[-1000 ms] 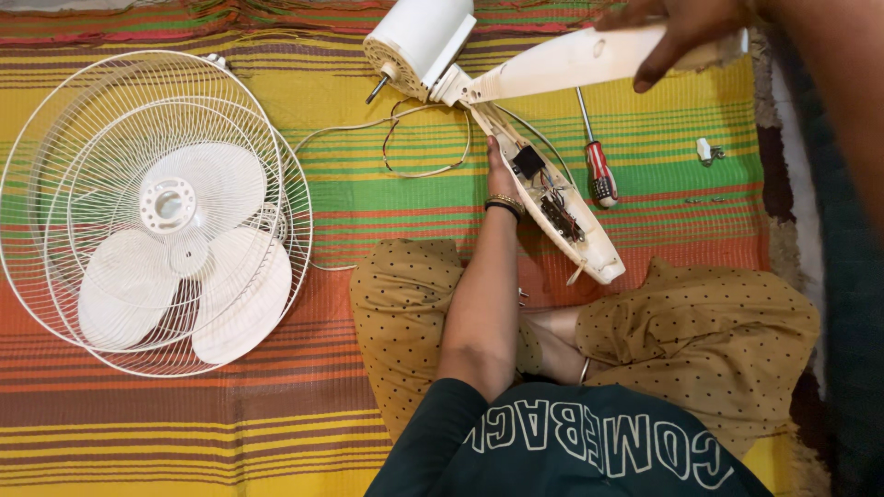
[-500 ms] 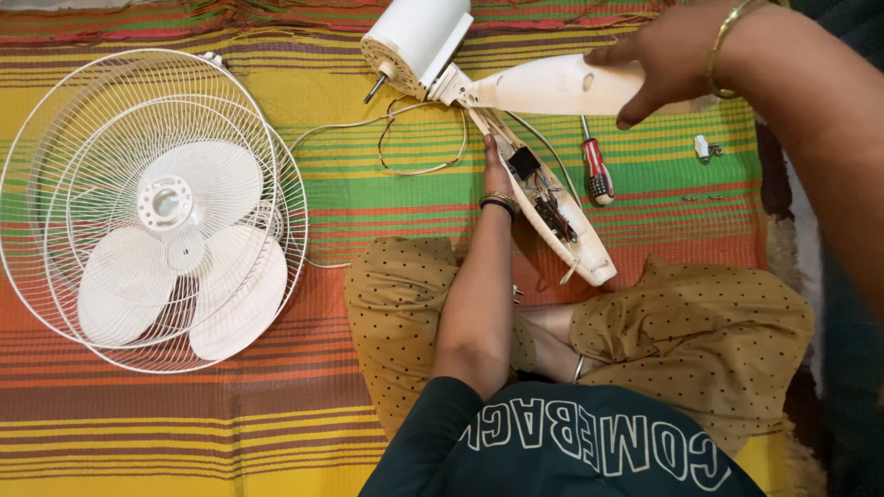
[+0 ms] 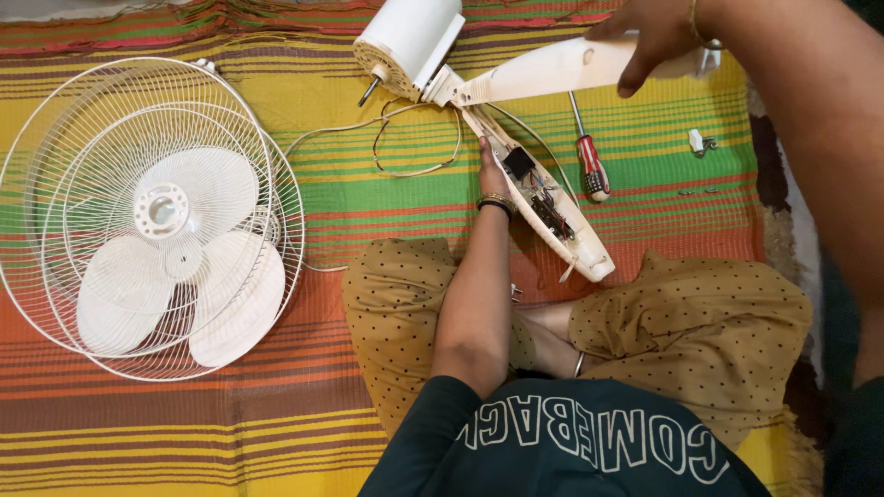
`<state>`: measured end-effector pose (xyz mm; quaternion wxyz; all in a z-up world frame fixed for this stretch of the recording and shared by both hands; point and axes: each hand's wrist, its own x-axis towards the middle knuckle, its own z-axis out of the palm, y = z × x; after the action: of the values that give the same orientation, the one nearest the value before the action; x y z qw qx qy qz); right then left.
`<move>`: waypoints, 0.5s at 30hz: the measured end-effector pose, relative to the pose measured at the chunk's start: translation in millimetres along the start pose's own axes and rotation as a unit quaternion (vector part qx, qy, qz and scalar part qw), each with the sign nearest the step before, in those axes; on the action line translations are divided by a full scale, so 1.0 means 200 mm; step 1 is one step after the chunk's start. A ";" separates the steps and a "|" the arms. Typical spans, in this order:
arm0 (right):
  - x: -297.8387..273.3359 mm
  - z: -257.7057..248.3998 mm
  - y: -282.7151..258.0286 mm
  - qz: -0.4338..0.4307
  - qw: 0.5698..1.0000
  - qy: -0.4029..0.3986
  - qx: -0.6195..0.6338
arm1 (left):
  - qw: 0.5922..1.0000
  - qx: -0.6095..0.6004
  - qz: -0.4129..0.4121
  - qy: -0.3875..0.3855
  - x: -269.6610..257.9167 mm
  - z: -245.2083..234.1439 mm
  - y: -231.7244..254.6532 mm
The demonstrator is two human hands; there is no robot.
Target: The person sits on a mat and repairs a disassembled white electric fan. They use a screwdriver to tighten screws on the internal wiring and switch assembly, then reattach the plastic housing cover and secure it with screws.
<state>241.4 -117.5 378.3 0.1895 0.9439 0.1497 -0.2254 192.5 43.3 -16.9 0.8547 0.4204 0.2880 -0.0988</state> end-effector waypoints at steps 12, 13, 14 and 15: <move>0.17 0.24 0.28 -0.007 0.997 0.009 0.075 | 0.996 -0.079 0.013 -0.034 -0.03 0.00 -0.01; 0.15 0.24 0.28 -0.002 0.996 -0.007 0.090 | 0.996 -0.086 0.014 -0.036 -0.02 0.00 -0.01; 0.13 0.23 0.29 0.004 0.994 -0.024 0.105 | 0.995 -0.093 0.015 -0.038 -0.01 0.00 -0.02; 0.11 0.22 0.28 0.009 0.992 -0.040 0.120 | 0.994 -0.100 0.016 -0.039 0.00 0.00 -0.03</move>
<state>265.2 -181.9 347.4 0.0828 0.9513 0.1049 -0.2780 190.0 40.5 -21.2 0.9043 0.3334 0.2564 -0.0726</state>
